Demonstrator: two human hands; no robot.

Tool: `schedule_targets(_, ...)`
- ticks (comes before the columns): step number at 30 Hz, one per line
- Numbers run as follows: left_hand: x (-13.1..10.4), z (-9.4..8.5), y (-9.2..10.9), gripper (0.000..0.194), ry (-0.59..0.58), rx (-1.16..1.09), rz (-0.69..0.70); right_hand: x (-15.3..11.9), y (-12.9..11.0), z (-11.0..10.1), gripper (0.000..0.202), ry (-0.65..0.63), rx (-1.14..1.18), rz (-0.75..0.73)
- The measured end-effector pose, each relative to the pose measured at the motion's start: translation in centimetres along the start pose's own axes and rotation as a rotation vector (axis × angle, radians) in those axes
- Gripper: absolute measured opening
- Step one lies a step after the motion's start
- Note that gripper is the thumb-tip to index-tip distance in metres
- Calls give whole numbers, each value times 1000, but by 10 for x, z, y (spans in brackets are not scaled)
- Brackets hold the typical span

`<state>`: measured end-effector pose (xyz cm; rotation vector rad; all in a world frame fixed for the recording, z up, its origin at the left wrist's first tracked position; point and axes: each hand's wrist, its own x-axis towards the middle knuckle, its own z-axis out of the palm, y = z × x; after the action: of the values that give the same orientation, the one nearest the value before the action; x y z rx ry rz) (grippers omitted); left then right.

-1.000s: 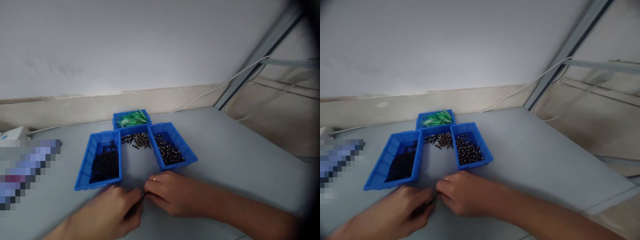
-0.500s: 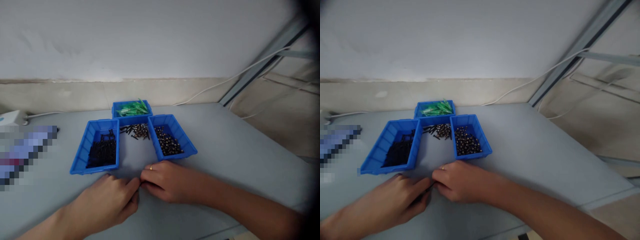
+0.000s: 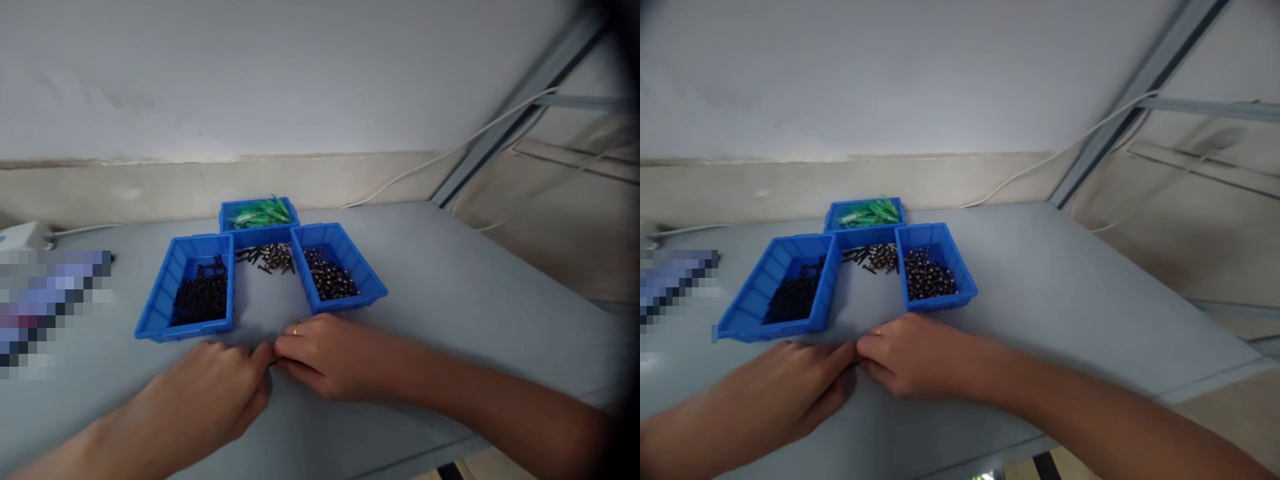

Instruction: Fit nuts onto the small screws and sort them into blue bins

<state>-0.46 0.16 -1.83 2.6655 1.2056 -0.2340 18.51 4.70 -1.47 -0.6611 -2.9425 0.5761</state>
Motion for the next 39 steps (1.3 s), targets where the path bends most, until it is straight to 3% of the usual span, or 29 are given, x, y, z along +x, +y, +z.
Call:
schedule_targets(4, 1, -2, -1, 14, 37, -84, -31, -5, 1, -3, 15, 1, 38, -5)
schedule_targets(9, -3, 2, -1, 19, 191, -123, -36, -6, 5, -4, 14, 24, 118, 34)
schedule_targets(17, -3, -1, -1, 25, 515, -34, 156, -3, 5, -1, 20, 3, 174, 64)
schedule_targets(19, -2, -4, -2, 26, 496, 0, 147, -4, 5, -2, 20, 3, 166, 79)
schedule_targets(26, -3, -9, -1, 19, 210, -18, 2, -6, 4, -4, 15, 6, 57, 45)
schedule_targets(30, 0, -8, 2, 19, 150, -47, 0, -7, 5, -1, 18, 77, -13, -34)
schedule_targets(34, 1, -5, 1, 19, 198, -80, -41, -7, 7, 0, 18, 119, -50, -80)
schedule_targets(39, -1, 0, 0, 15, 382, -240, -14, -6, 5, -2, 18, 121, -1, -40)
